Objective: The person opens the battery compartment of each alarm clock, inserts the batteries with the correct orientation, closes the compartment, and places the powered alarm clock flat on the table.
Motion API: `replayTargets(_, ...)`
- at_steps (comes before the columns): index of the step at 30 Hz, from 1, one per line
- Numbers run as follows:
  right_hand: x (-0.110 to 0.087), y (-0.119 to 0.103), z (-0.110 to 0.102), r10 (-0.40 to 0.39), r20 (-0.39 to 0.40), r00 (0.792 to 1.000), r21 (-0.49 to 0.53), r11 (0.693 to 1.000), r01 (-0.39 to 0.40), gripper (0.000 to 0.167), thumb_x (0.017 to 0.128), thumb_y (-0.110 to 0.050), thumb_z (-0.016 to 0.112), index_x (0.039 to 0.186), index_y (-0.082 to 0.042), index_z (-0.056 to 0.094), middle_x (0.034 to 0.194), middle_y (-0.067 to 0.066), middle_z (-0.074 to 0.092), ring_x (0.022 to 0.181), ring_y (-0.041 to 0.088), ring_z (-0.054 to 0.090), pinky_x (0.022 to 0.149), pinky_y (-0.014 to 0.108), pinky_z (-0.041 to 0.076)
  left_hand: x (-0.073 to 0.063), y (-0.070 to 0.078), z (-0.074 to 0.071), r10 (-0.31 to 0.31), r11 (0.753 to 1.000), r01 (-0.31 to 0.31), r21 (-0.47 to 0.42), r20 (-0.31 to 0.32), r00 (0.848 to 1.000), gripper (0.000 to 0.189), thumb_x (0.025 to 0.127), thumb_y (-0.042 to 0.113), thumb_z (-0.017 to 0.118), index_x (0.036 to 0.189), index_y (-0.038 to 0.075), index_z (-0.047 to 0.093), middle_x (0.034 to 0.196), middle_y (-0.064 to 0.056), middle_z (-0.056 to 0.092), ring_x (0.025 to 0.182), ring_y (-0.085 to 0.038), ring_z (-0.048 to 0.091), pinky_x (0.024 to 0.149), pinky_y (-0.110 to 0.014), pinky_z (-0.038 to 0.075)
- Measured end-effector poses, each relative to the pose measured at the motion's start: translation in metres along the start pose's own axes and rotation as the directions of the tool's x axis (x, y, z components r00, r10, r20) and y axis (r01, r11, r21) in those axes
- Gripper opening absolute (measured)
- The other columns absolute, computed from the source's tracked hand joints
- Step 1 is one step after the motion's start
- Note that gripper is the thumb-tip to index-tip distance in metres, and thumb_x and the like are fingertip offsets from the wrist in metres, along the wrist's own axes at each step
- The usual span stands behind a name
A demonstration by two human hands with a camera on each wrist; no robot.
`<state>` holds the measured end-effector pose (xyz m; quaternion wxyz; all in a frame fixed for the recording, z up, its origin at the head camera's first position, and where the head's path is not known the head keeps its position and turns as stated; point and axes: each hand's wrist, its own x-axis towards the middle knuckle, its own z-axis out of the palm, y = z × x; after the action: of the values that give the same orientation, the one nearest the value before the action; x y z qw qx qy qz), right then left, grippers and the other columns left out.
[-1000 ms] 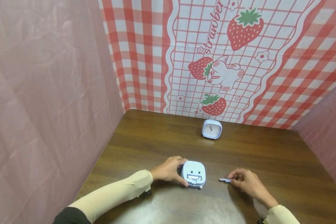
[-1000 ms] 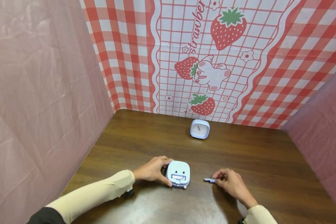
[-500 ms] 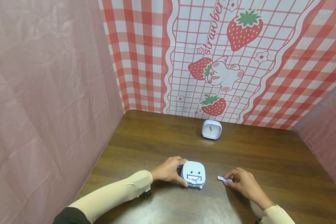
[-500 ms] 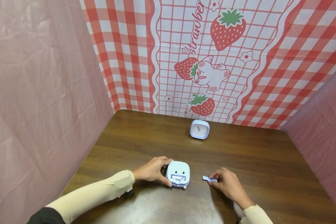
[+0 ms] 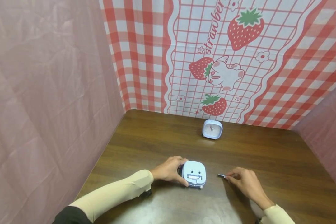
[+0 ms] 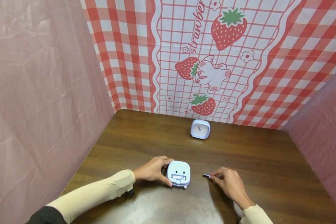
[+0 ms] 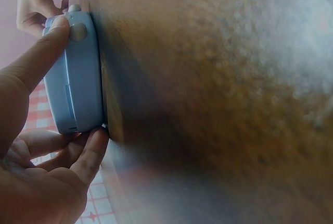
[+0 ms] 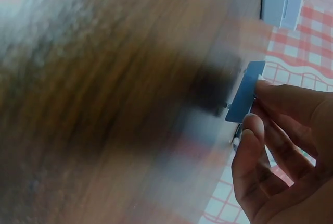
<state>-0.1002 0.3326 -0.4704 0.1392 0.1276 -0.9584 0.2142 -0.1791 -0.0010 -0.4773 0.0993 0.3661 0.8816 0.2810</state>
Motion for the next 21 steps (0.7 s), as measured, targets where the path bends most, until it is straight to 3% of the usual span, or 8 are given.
replayTargets(12,0.001,-0.011,0.004,-0.01,-0.042,0.999,0.048,0.999,0.012,0.02,0.078,-0.013,0.09,0.082,-0.03,0.079,0.084,-0.017,0.072,0.07,-0.001,0.06,0.061,0.026,0.05,-0.001,-0.001,0.003,-0.008,1.0,0.008,-0.007,0.008,1.0,0.098,0.065,0.05,0.095,0.145,0.008,0.058,0.125,-0.002,0.065,0.112,-0.013,0.058,0.101,-0.031,0.048)
replayTargets(21,0.004,-0.022,0.005,0.028,-0.041,0.999,0.095,0.995,-0.024,0.014,0.082,-0.015,0.088,0.085,-0.026,0.079,0.071,-0.02,0.066,0.057,-0.002,0.051,0.051,0.022,0.043,0.0,-0.002,0.001,-0.005,1.0,0.005,-0.005,-0.004,1.0,0.098,0.065,0.049,0.096,0.145,0.008,0.058,0.124,-0.002,0.065,0.112,-0.013,0.058,0.101,-0.031,0.047)
